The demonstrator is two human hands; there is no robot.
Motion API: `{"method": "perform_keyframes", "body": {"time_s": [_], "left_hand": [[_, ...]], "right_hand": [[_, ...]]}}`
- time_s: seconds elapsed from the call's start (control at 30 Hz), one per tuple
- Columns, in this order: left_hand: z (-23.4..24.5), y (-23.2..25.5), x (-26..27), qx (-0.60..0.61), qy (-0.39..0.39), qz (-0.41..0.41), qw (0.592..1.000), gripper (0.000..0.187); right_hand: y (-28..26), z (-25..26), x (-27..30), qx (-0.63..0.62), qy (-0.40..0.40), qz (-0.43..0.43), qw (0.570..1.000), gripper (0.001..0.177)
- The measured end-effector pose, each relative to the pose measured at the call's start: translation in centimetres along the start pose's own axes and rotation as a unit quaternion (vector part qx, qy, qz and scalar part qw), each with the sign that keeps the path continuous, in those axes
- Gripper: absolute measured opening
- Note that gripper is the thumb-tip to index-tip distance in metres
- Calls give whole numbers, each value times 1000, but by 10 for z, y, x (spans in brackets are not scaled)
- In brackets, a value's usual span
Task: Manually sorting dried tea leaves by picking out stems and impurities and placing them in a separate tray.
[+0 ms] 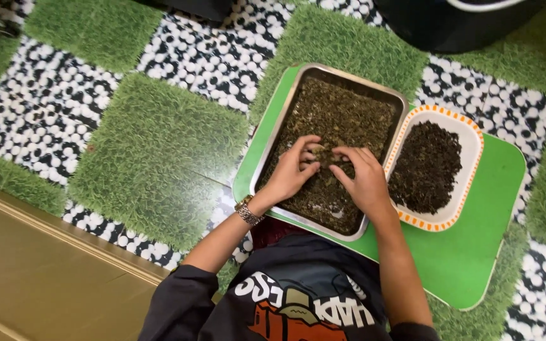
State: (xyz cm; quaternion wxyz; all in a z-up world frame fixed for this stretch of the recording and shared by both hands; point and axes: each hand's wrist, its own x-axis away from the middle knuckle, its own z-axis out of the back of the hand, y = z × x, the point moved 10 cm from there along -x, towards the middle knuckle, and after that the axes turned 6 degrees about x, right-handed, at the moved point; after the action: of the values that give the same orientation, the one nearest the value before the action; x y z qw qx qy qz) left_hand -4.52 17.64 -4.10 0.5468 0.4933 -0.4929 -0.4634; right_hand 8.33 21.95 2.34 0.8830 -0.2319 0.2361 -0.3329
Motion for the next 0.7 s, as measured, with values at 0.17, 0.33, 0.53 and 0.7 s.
{"method": "perform_keyframes", "body": {"time_s": [0.17, 0.33, 0.53, 0.7], "left_hand": [[1, -10, -3, -8, 19, -19, 1000, 56], [1, -21, -8, 4, 20, -25, 999, 55], [0, 9, 0, -49, 0, -4, 999, 45], [0, 14, 2, -52, 2, -2, 999, 45]], "right_hand": [[-16, 6, -2, 14, -4, 8, 1000, 31], [-13, 0, 4, 55, 16, 39, 998, 26], [4, -20, 10, 105, 9, 61, 993, 26], [10, -25, 9, 113, -13, 31, 993, 25]]}}
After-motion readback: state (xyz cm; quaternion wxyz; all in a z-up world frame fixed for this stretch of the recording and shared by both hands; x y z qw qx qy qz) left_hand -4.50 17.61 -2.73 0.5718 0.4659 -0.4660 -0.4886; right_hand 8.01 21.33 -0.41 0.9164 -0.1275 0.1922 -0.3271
